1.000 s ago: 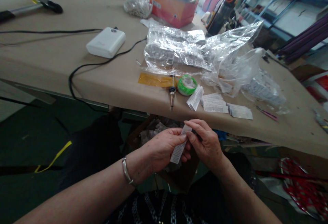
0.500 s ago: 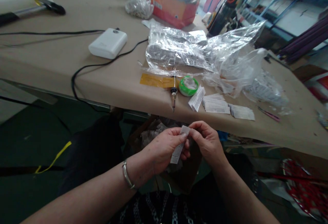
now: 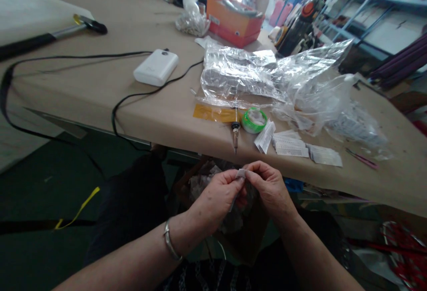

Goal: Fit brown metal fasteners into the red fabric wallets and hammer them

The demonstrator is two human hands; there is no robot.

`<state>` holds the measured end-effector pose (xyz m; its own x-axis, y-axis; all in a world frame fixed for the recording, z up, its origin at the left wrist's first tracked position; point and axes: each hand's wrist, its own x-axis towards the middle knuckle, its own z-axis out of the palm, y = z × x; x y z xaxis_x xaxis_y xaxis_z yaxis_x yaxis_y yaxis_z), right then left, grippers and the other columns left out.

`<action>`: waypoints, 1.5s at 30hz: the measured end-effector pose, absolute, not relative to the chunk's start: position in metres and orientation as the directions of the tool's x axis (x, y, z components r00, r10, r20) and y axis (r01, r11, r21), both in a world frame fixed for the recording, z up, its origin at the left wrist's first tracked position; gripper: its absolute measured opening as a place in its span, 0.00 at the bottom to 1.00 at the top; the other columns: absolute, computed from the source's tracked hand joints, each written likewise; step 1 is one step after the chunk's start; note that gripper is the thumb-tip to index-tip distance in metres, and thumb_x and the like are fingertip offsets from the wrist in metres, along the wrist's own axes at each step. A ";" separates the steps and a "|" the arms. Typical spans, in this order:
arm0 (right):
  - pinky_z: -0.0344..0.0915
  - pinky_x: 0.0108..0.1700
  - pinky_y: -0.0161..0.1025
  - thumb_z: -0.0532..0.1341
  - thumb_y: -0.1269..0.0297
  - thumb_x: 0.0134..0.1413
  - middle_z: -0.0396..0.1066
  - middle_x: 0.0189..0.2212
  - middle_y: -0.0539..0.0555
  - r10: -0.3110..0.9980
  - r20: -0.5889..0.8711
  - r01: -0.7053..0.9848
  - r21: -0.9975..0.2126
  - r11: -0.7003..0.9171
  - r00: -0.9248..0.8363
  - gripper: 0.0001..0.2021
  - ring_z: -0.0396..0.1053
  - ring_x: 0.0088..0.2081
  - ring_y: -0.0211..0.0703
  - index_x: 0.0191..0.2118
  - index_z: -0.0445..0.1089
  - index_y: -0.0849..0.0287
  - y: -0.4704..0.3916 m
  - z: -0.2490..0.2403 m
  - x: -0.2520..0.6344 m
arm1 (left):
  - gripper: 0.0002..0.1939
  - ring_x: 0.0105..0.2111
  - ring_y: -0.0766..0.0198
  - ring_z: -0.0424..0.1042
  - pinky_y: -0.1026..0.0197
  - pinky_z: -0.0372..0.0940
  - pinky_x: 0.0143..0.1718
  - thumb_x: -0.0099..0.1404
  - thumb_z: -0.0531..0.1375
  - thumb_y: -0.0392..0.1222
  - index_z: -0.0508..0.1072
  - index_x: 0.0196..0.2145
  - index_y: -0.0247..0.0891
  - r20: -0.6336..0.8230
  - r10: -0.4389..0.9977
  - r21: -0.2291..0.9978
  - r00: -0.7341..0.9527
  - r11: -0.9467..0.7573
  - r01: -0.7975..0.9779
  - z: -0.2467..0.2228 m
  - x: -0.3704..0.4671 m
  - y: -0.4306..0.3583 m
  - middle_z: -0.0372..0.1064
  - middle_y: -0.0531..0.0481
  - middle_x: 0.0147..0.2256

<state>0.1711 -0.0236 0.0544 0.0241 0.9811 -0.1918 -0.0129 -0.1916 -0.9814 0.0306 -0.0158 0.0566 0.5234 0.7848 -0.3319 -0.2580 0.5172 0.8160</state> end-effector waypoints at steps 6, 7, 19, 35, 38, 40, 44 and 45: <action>0.65 0.30 0.33 0.63 0.61 0.49 0.72 0.26 0.49 0.993 -0.116 0.058 -0.991 -0.117 0.015 0.06 0.68 0.27 0.36 0.28 0.69 0.58 -0.010 0.063 0.161 | 0.10 0.28 0.68 0.63 0.66 0.58 0.31 0.59 0.59 0.44 0.71 0.30 0.33 -0.254 0.861 0.898 0.441 0.379 -0.222 0.054 0.021 -0.006 0.67 0.52 0.27; 0.64 0.31 0.33 0.63 0.62 0.49 0.72 0.26 0.49 0.995 -0.096 0.087 -0.991 -0.097 0.022 0.06 0.68 0.28 0.36 0.27 0.69 0.58 -0.008 0.064 0.160 | 0.09 0.29 0.67 0.63 0.66 0.59 0.32 0.60 0.59 0.44 0.72 0.31 0.34 -0.242 0.877 0.917 0.414 0.346 -0.197 0.054 0.019 -0.004 0.68 0.51 0.28; 0.62 0.32 0.32 0.61 0.64 0.49 0.70 0.28 0.49 0.996 0.044 0.270 -0.963 0.022 0.075 0.05 0.64 0.28 0.36 0.27 0.67 0.58 0.006 0.063 0.155 | 0.07 0.28 0.67 0.67 0.67 0.61 0.31 0.61 0.58 0.41 0.75 0.30 0.37 0.014 0.984 0.997 0.179 -0.026 0.068 0.061 0.011 0.018 0.72 0.53 0.27; 0.59 0.27 0.31 0.60 0.64 0.50 0.66 0.22 0.47 0.989 0.104 0.401 -0.914 0.054 0.104 0.05 0.61 0.24 0.34 0.27 0.67 0.58 0.009 0.066 0.153 | 0.09 0.26 0.69 0.65 0.69 0.59 0.29 0.63 0.55 0.40 0.73 0.29 0.37 0.088 0.975 0.983 0.204 -0.118 0.144 0.059 0.013 0.022 0.70 0.54 0.26; 0.59 0.27 0.31 0.59 0.65 0.50 0.65 0.21 0.46 0.985 0.123 0.434 -0.899 0.061 0.117 0.05 0.61 0.23 0.33 0.27 0.67 0.59 0.009 0.065 0.152 | 0.09 0.26 0.70 0.65 0.70 0.59 0.29 0.64 0.55 0.40 0.73 0.29 0.37 0.098 0.975 0.979 0.202 -0.131 0.157 0.056 0.014 0.023 0.69 0.55 0.25; 0.59 0.27 0.31 0.59 0.65 0.50 0.65 0.21 0.46 0.982 0.134 0.443 -0.895 0.063 0.131 0.05 0.60 0.23 0.33 0.27 0.67 0.59 0.011 0.064 0.151 | 0.09 0.26 0.71 0.65 0.70 0.59 0.29 0.64 0.55 0.40 0.73 0.29 0.36 0.105 0.975 0.977 0.196 -0.138 0.161 0.055 0.014 0.025 0.69 0.55 0.25; 0.59 0.27 0.31 0.59 0.64 0.51 0.64 0.21 0.46 0.977 0.167 0.450 -0.889 0.090 0.134 0.05 0.61 0.24 0.33 0.28 0.67 0.60 0.011 0.061 0.152 | 0.09 0.26 0.71 0.65 0.71 0.59 0.29 0.64 0.55 0.38 0.73 0.28 0.36 0.129 0.975 0.974 0.181 -0.159 0.161 0.054 0.015 0.025 0.69 0.56 0.25; 0.60 0.28 0.31 0.59 0.64 0.52 0.65 0.21 0.46 0.979 0.167 0.455 -0.885 0.095 0.120 0.05 0.61 0.24 0.33 0.28 0.68 0.60 0.009 0.061 0.153 | 0.09 0.26 0.71 0.65 0.71 0.59 0.29 0.63 0.55 0.38 0.73 0.28 0.36 0.128 0.975 0.975 0.183 -0.157 0.159 0.055 0.014 0.024 0.69 0.55 0.25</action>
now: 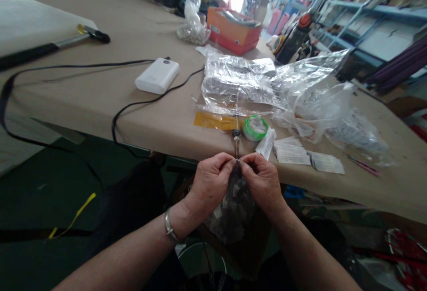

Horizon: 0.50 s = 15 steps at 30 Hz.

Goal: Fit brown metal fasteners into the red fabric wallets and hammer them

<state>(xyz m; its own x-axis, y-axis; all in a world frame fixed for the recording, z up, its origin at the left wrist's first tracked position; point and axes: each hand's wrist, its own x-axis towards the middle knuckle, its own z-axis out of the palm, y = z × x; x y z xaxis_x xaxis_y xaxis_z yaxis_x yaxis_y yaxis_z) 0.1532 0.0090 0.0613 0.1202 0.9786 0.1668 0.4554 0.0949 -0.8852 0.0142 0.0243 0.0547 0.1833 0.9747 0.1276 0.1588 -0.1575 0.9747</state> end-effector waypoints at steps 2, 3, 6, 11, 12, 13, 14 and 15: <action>0.61 0.29 0.30 0.59 0.63 0.53 0.67 0.23 0.46 0.986 0.155 0.472 -0.875 0.106 0.066 0.05 0.63 0.25 0.33 0.30 0.69 0.59 0.003 0.064 0.155 | 0.09 0.25 0.71 0.65 0.71 0.59 0.28 0.63 0.55 0.39 0.73 0.28 0.36 0.110 0.975 0.978 0.192 -0.141 0.152 0.056 0.013 0.021 0.69 0.55 0.24; 0.61 0.29 0.30 0.60 0.63 0.53 0.68 0.24 0.47 0.988 0.152 0.487 -0.865 0.118 0.030 0.05 0.64 0.26 0.34 0.32 0.69 0.59 -0.001 0.068 0.157 | 0.09 0.25 0.70 0.65 0.70 0.59 0.28 0.63 0.55 0.40 0.73 0.28 0.36 0.096 0.976 0.981 0.198 -0.127 0.149 0.056 0.011 0.020 0.69 0.55 0.24; 0.62 0.28 0.30 0.60 0.63 0.55 0.69 0.24 0.46 0.978 0.205 0.585 -0.789 0.190 -0.041 0.05 0.65 0.24 0.33 0.32 0.69 0.58 -0.009 0.082 0.165 | 0.09 0.26 0.69 0.66 0.69 0.61 0.28 0.63 0.55 0.41 0.73 0.29 0.37 0.036 0.979 0.986 0.202 -0.068 0.154 0.053 0.006 0.015 0.70 0.55 0.24; 0.64 0.35 0.34 0.57 0.65 0.58 0.69 0.27 0.49 0.849 0.513 0.825 -0.420 0.378 -0.128 0.05 0.67 0.30 0.38 0.33 0.68 0.57 0.012 0.103 0.186 | 0.11 0.35 0.62 0.73 0.63 0.65 0.39 0.61 0.58 0.44 0.77 0.36 0.38 -0.063 0.988 0.981 0.141 0.035 0.192 0.031 -0.006 0.016 0.76 0.50 0.34; 0.64 0.39 0.37 0.56 0.65 0.59 0.70 0.31 0.52 0.818 0.550 0.863 -0.320 0.391 -0.166 0.05 0.67 0.34 0.41 0.36 0.69 0.57 0.021 0.105 0.189 | 0.12 0.39 0.60 0.73 0.62 0.65 0.43 0.60 0.58 0.44 0.77 0.38 0.37 -0.072 0.991 0.978 0.109 0.049 0.202 0.027 -0.009 0.017 0.76 0.48 0.38; 0.64 0.43 0.40 0.56 0.65 0.58 0.71 0.35 0.54 0.797 0.569 0.896 -0.222 0.384 -0.201 0.07 0.67 0.39 0.44 0.40 0.70 0.58 0.030 0.106 0.191 | 0.14 0.42 0.58 0.72 0.60 0.64 0.47 0.59 0.58 0.44 0.76 0.41 0.37 -0.077 0.994 0.977 0.081 0.059 0.206 0.023 -0.011 0.017 0.75 0.47 0.41; 0.63 0.47 0.44 0.57 0.64 0.58 0.70 0.39 0.57 0.789 0.571 0.924 -0.133 0.359 -0.225 0.10 0.66 0.43 0.48 0.43 0.70 0.58 0.038 0.106 0.193 | 0.15 0.44 0.58 0.72 0.59 0.63 0.48 0.59 0.58 0.45 0.76 0.42 0.37 -0.080 0.995 0.976 0.067 0.065 0.208 0.020 -0.013 0.018 0.75 0.47 0.43; 0.62 0.49 0.47 0.58 0.62 0.57 0.70 0.43 0.58 0.791 0.563 0.943 -0.058 0.326 -0.239 0.12 0.64 0.47 0.51 0.46 0.69 0.59 0.045 0.106 0.193 | 0.16 0.44 0.57 0.72 0.59 0.63 0.49 0.59 0.58 0.45 0.76 0.42 0.36 -0.086 0.994 0.976 0.070 0.070 0.208 0.018 -0.014 0.018 0.75 0.47 0.43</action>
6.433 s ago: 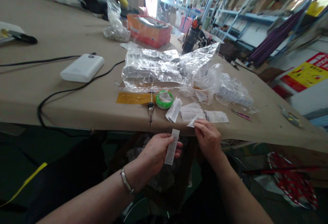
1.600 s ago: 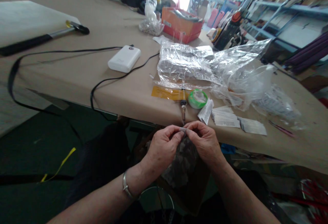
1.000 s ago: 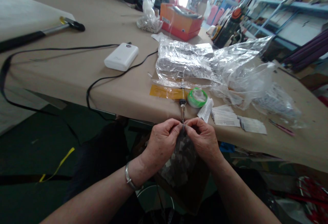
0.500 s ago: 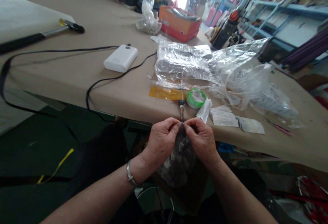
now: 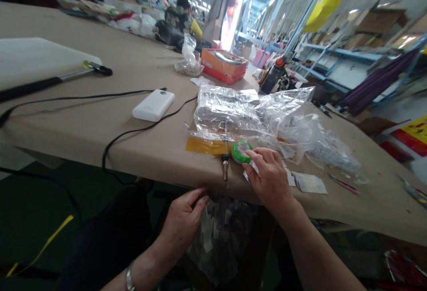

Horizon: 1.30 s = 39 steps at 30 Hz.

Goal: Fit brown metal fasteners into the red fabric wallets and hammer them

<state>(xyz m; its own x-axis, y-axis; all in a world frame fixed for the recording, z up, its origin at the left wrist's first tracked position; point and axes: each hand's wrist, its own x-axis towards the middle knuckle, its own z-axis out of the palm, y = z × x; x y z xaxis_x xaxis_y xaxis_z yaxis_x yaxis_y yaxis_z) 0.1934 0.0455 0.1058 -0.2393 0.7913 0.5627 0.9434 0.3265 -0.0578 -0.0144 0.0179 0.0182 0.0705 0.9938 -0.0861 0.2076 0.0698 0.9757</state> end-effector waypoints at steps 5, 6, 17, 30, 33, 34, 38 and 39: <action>0.56 0.55 0.54 0.59 0.60 0.56 0.67 0.50 0.59 0.805 0.544 0.958 -0.011 0.288 -0.236 0.13 0.58 0.54 0.57 0.46 0.69 0.57 0.054 0.100 0.201 | 0.12 0.37 0.59 0.73 0.61 0.65 0.41 0.59 0.57 0.45 0.77 0.35 0.38 -0.108 0.987 0.965 0.120 0.075 0.250 0.019 -0.016 0.013 0.76 0.50 0.35; 0.57 0.54 0.53 0.58 0.61 0.57 0.67 0.48 0.59 0.786 0.579 0.948 -0.067 0.312 -0.217 0.11 0.60 0.53 0.54 0.45 0.69 0.58 0.051 0.099 0.205 | 0.12 0.36 0.59 0.73 0.62 0.65 0.40 0.59 0.57 0.45 0.77 0.34 0.38 -0.105 0.986 0.964 0.130 0.069 0.257 0.019 -0.015 0.012 0.76 0.51 0.34; 0.46 0.62 0.60 0.60 0.60 0.56 0.68 0.53 0.57 0.788 0.544 0.940 0.008 0.340 -0.290 0.18 0.53 0.60 0.58 0.52 0.66 0.58 -0.003 0.055 0.233 | 0.10 0.33 0.62 0.71 0.65 0.62 0.37 0.59 0.56 0.44 0.76 0.31 0.39 -0.122 0.958 0.971 0.260 0.061 0.232 0.014 0.005 0.001 0.75 0.52 0.31; 0.57 0.59 0.54 0.60 0.71 0.55 0.75 0.41 0.51 0.638 0.684 0.788 -0.150 0.597 -0.353 0.07 0.65 0.54 0.47 0.39 0.72 0.54 -0.030 0.064 0.228 | 0.10 0.27 0.66 0.71 0.62 0.67 0.32 0.63 0.58 0.43 0.72 0.37 0.33 -0.411 0.688 0.564 0.599 0.708 -0.426 0.063 0.060 0.000 0.72 0.46 0.31; 0.58 0.58 0.54 0.59 0.70 0.56 0.75 0.40 0.50 0.656 0.643 0.758 -0.175 0.628 -0.395 0.07 0.65 0.53 0.46 0.38 0.72 0.52 -0.048 0.064 0.222 | 0.06 0.22 0.71 0.68 0.69 0.63 0.23 0.62 0.58 0.36 0.72 0.33 0.30 -0.410 0.686 0.475 0.601 0.723 -0.502 0.069 0.070 0.003 0.70 0.48 0.27; 0.59 0.58 0.53 0.58 0.70 0.56 0.75 0.40 0.50 0.661 0.638 0.754 -0.185 0.630 -0.395 0.08 0.65 0.53 0.45 0.39 0.72 0.52 -0.051 0.063 0.222 | 0.04 0.21 0.72 0.67 0.70 0.62 0.21 0.62 0.58 0.34 0.71 0.32 0.30 -0.428 0.690 0.479 0.583 0.721 -0.501 0.070 0.072 0.004 0.69 0.49 0.26; 0.63 0.55 0.52 0.57 0.67 0.58 0.72 0.45 0.57 0.740 0.612 0.858 -0.187 0.478 -0.279 0.15 0.63 0.54 0.49 0.52 0.66 0.57 -0.044 0.062 0.237 | 0.04 0.22 0.68 0.70 0.65 0.68 0.26 0.63 0.56 0.31 0.70 0.33 0.29 -0.531 0.669 0.545 0.519 0.739 -0.396 0.073 0.076 0.004 0.71 0.46 0.26; 0.63 0.54 0.53 0.57 0.65 0.58 0.70 0.46 0.60 0.772 0.597 0.907 -0.170 0.386 -0.217 0.18 0.62 0.54 0.52 0.54 0.64 0.60 -0.040 0.062 0.243 | 0.04 0.22 0.67 0.71 0.64 0.69 0.27 0.63 0.55 0.32 0.70 0.34 0.29 -0.547 0.667 0.568 0.506 0.740 -0.361 0.074 0.076 0.003 0.71 0.45 0.27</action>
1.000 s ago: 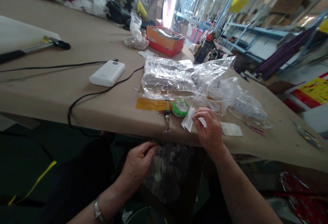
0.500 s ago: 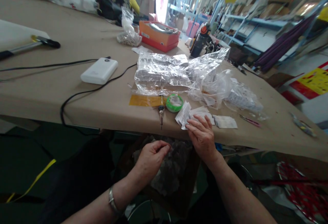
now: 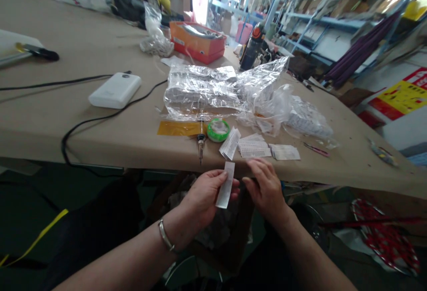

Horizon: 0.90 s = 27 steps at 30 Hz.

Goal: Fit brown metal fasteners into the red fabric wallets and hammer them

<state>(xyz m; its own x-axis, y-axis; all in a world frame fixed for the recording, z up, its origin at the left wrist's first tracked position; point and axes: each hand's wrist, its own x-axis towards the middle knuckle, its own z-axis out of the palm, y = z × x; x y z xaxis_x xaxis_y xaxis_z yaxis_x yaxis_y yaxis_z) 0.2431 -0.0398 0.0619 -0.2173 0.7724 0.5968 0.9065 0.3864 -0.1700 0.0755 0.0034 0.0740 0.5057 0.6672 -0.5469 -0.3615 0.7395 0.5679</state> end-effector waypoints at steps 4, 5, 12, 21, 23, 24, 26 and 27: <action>0.61 0.55 0.56 0.57 0.64 0.58 0.67 0.50 0.63 0.858 0.502 0.989 -0.032 0.144 -0.109 0.19 0.61 0.54 0.57 0.54 0.65 0.65 -0.026 0.058 0.261 | 0.04 0.22 0.67 0.71 0.65 0.68 0.26 0.64 0.56 0.33 0.70 0.35 0.29 -0.574 0.679 0.641 0.457 0.720 -0.265 0.074 0.074 0.001 0.72 0.44 0.27; 0.61 0.55 0.54 0.57 0.65 0.58 0.68 0.49 0.62 0.861 0.495 0.990 -0.012 0.143 -0.118 0.18 0.62 0.53 0.56 0.52 0.67 0.64 -0.024 0.057 0.263 | 0.04 0.22 0.67 0.71 0.65 0.68 0.25 0.63 0.56 0.33 0.70 0.35 0.29 -0.579 0.680 0.650 0.449 0.718 -0.250 0.073 0.074 0.000 0.72 0.44 0.26; 0.66 0.50 0.47 0.57 0.70 0.58 0.75 0.38 0.56 0.738 0.670 0.950 -0.172 0.262 -0.083 0.07 0.70 0.45 0.46 0.38 0.73 0.58 -0.026 0.052 0.272 | 0.05 0.21 0.66 0.71 0.65 0.68 0.24 0.62 0.57 0.33 0.72 0.33 0.29 -0.585 0.667 0.649 0.461 0.726 -0.228 0.072 0.079 0.002 0.73 0.42 0.27; 0.65 0.53 0.48 0.58 0.70 0.57 0.75 0.38 0.52 0.676 0.641 0.735 -0.248 0.631 -0.364 0.07 0.69 0.50 0.43 0.36 0.73 0.53 -0.052 0.051 0.224 | 0.02 0.22 0.69 0.68 0.69 0.61 0.23 0.53 0.62 0.29 0.75 0.27 0.27 -0.452 0.683 0.569 0.574 0.716 -0.405 0.074 0.078 0.001 0.72 0.45 0.25; 0.64 0.54 0.47 0.58 0.70 0.57 0.75 0.38 0.52 0.679 0.618 0.733 -0.232 0.639 -0.397 0.07 0.68 0.51 0.42 0.36 0.73 0.54 -0.053 0.046 0.222 | 0.04 0.23 0.70 0.67 0.69 0.60 0.23 0.51 0.64 0.31 0.74 0.26 0.27 -0.452 0.687 0.547 0.569 0.717 -0.433 0.070 0.077 -0.001 0.71 0.46 0.25; 0.64 0.54 0.47 0.58 0.71 0.57 0.75 0.38 0.52 0.680 0.611 0.730 -0.231 0.643 -0.405 0.07 0.67 0.52 0.42 0.37 0.73 0.54 -0.053 0.044 0.222 | 0.05 0.23 0.70 0.67 0.69 0.60 0.23 0.51 0.65 0.32 0.74 0.27 0.27 -0.453 0.689 0.538 0.566 0.717 -0.442 0.069 0.077 -0.001 0.71 0.46 0.25; 0.64 0.54 0.47 0.58 0.70 0.58 0.75 0.39 0.52 0.679 0.604 0.722 -0.234 0.651 -0.417 0.07 0.67 0.52 0.43 0.37 0.73 0.55 -0.053 0.043 0.221 | 0.06 0.24 0.69 0.67 0.69 0.61 0.24 0.51 0.65 0.34 0.74 0.28 0.27 -0.450 0.691 0.530 0.565 0.716 -0.454 0.066 0.077 -0.003 0.71 0.46 0.26; 0.64 0.54 0.47 0.57 0.71 0.58 0.75 0.39 0.52 0.680 0.601 0.718 -0.238 0.654 -0.421 0.07 0.67 0.53 0.43 0.37 0.72 0.55 -0.054 0.043 0.221 | 0.07 0.24 0.69 0.68 0.69 0.61 0.24 0.51 0.65 0.34 0.74 0.28 0.27 -0.447 0.692 0.531 0.567 0.716 -0.454 0.065 0.077 -0.003 0.71 0.45 0.27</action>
